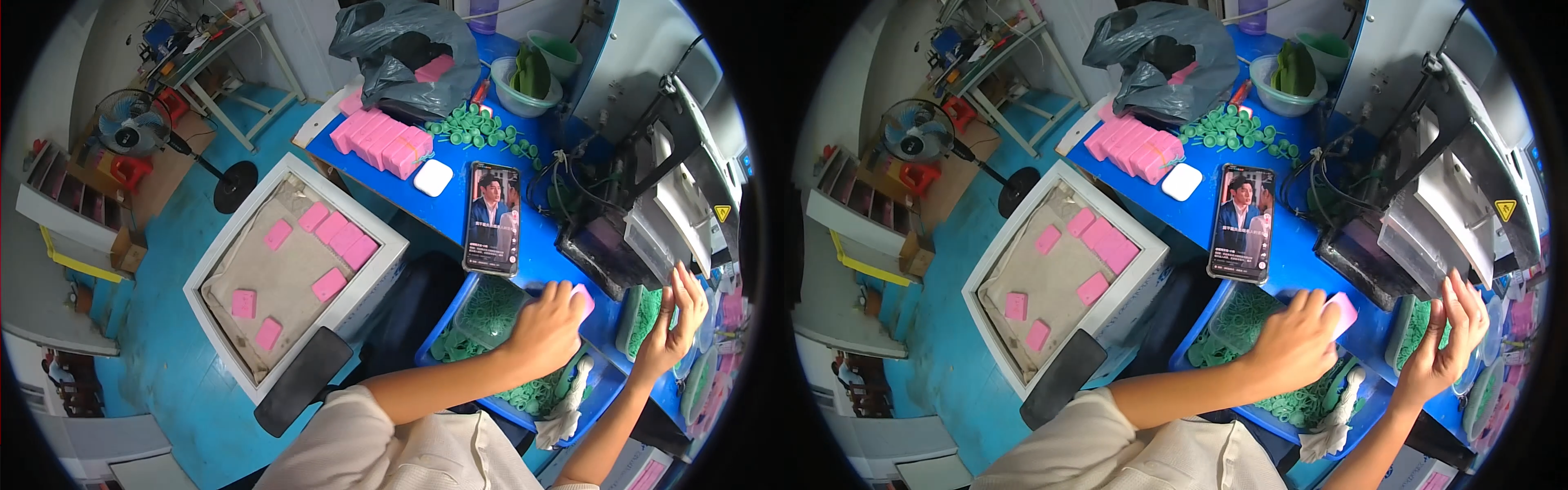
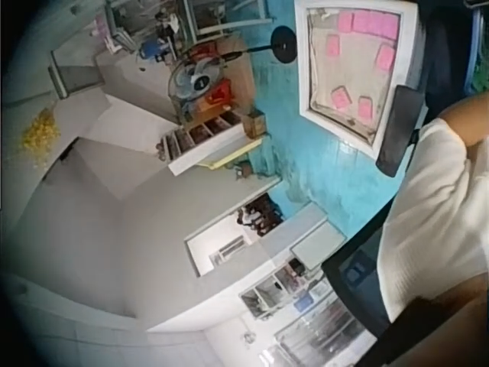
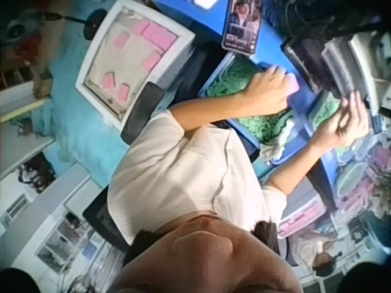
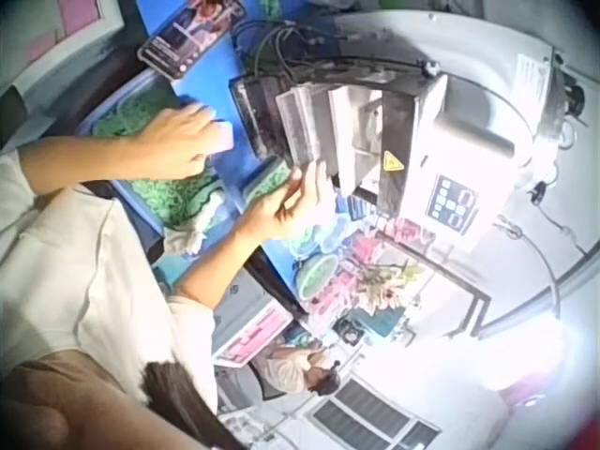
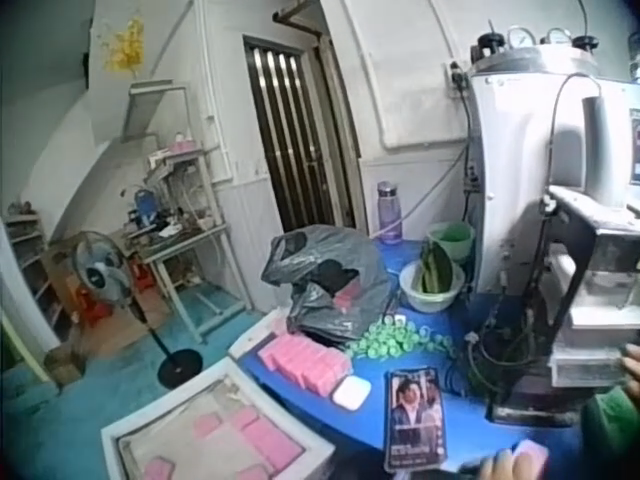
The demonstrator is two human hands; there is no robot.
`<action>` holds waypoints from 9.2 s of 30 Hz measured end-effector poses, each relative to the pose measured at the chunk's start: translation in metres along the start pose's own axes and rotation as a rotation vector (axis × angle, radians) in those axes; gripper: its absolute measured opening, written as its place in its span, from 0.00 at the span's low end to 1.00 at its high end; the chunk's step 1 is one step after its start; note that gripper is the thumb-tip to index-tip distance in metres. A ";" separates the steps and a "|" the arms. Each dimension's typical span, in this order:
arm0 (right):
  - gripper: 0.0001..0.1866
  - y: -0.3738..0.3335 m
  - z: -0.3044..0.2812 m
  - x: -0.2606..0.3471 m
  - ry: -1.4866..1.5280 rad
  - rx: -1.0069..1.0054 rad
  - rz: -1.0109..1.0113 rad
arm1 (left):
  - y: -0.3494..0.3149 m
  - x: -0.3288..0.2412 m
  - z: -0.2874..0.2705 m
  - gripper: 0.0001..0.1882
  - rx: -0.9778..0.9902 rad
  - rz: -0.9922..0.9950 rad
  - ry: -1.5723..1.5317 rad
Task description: Assembling decorative pink soap blocks by adding green decorative components using a brush and a white tube of adhesive/sealant.
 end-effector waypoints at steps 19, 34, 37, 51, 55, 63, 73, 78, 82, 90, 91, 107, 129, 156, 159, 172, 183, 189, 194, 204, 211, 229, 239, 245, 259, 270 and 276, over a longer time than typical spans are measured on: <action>0.12 -0.006 0.001 -0.011 -0.003 0.018 -0.005 | -0.201 0.382 -0.090 0.13 0.013 -0.553 0.324; 0.15 -0.001 0.005 -0.015 0.108 -0.053 0.036 | -0.202 0.482 -0.068 0.21 -0.023 -0.692 0.144; 0.14 0.001 0.002 -0.012 0.108 -0.056 0.026 | -0.189 0.509 -0.071 0.27 -0.046 -0.658 0.561; 0.11 0.005 0.001 -0.002 0.058 -0.102 0.026 | -0.232 0.514 -0.117 0.19 -0.089 -0.877 0.448; 0.12 0.001 0.001 -0.004 0.022 -0.128 0.034 | -0.194 0.406 -0.158 0.21 -0.359 -0.741 0.078; 0.12 -0.022 -0.006 0.070 0.189 0.055 -0.032 | -0.084 0.106 -0.135 0.32 -0.291 0.151 -0.044; 0.20 -0.154 0.067 0.048 1.582 0.395 1.122 | -0.065 -0.007 -0.064 0.34 -0.133 0.139 -0.654; 0.16 -0.141 0.060 0.037 1.190 0.447 0.814 | -0.071 0.014 -0.011 0.23 0.290 -0.046 -0.863; 0.14 -0.124 0.050 0.039 0.995 0.458 0.581 | -0.078 0.010 0.005 0.17 0.393 -0.203 -1.085; 0.11 -0.128 0.045 0.026 0.983 0.356 0.627 | -0.079 0.001 0.010 0.15 0.392 -0.137 -1.132; 0.11 -0.128 0.043 0.023 0.980 0.353 0.631 | -0.079 -0.002 0.009 0.16 0.389 -0.088 -1.110; 0.18 -0.160 0.061 0.005 1.131 0.592 0.890 | -0.069 0.011 0.002 0.18 0.390 -0.214 -1.073; 0.04 -0.198 0.072 0.022 1.571 0.182 1.232 | -0.046 0.002 -0.033 0.13 -0.119 0.179 -0.468; 0.14 -0.153 0.036 0.024 0.995 0.481 0.749 | -0.044 -0.015 -0.003 0.30 0.451 0.200 -0.305; 0.14 -0.149 0.033 0.026 0.961 0.385 0.572 | -0.047 -0.015 -0.002 0.30 0.431 0.202 -0.312; 0.12 -0.130 0.024 0.032 0.765 0.343 0.425 | -0.047 -0.009 -0.017 0.31 0.223 0.193 -0.207; 0.07 -0.122 -0.001 0.014 0.701 0.099 0.432 | -0.059 0.032 -0.007 0.32 0.255 -0.043 -0.371; 0.09 -0.132 0.019 0.027 0.735 0.224 0.443 | -0.066 0.026 0.006 0.43 0.299 -0.430 -1.338; 0.09 -0.134 0.029 0.036 0.762 0.284 0.458 | -0.067 0.014 0.007 0.41 0.268 -0.457 -1.287; 0.09 -0.137 0.029 0.036 0.721 0.304 0.459 | -0.071 0.018 0.003 0.33 0.210 -0.467 -1.146; 0.05 -0.150 0.036 0.024 0.643 0.249 0.574 | -0.078 -0.004 -0.017 0.33 0.059 0.010 -0.642; 0.08 -0.133 0.009 0.023 0.858 0.097 0.501 | -0.065 0.002 0.003 0.31 0.270 -0.492 -1.355; 0.06 -0.131 -0.001 0.019 0.908 0.054 0.548 | -0.062 -0.002 -0.013 0.34 0.203 -0.451 -1.386; 0.05 -0.130 -0.004 0.019 0.905 0.044 0.541 | -0.062 -0.007 -0.017 0.32 0.234 -0.330 -1.425; 0.05 -0.127 -0.005 0.020 0.909 0.047 0.544 | -0.061 -0.007 -0.020 0.32 0.227 -0.342 -1.406; 0.05 -0.127 -0.004 0.019 0.909 0.048 0.547 | -0.060 -0.006 -0.021 0.32 0.212 -0.309 -1.336; 0.06 -0.104 -0.052 -0.004 0.496 -0.184 0.323 | -0.060 0.001 -0.020 0.36 0.214 -0.275 -1.439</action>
Point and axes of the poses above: each hand's wrist, its own y-axis towards the middle knuckle, its own z-axis out of the palm, x = y × z, the point moved 10 cm from there along y, towards the middle knuckle, and after that the axes turned 9 degrees about y, right-handed, at the moved point
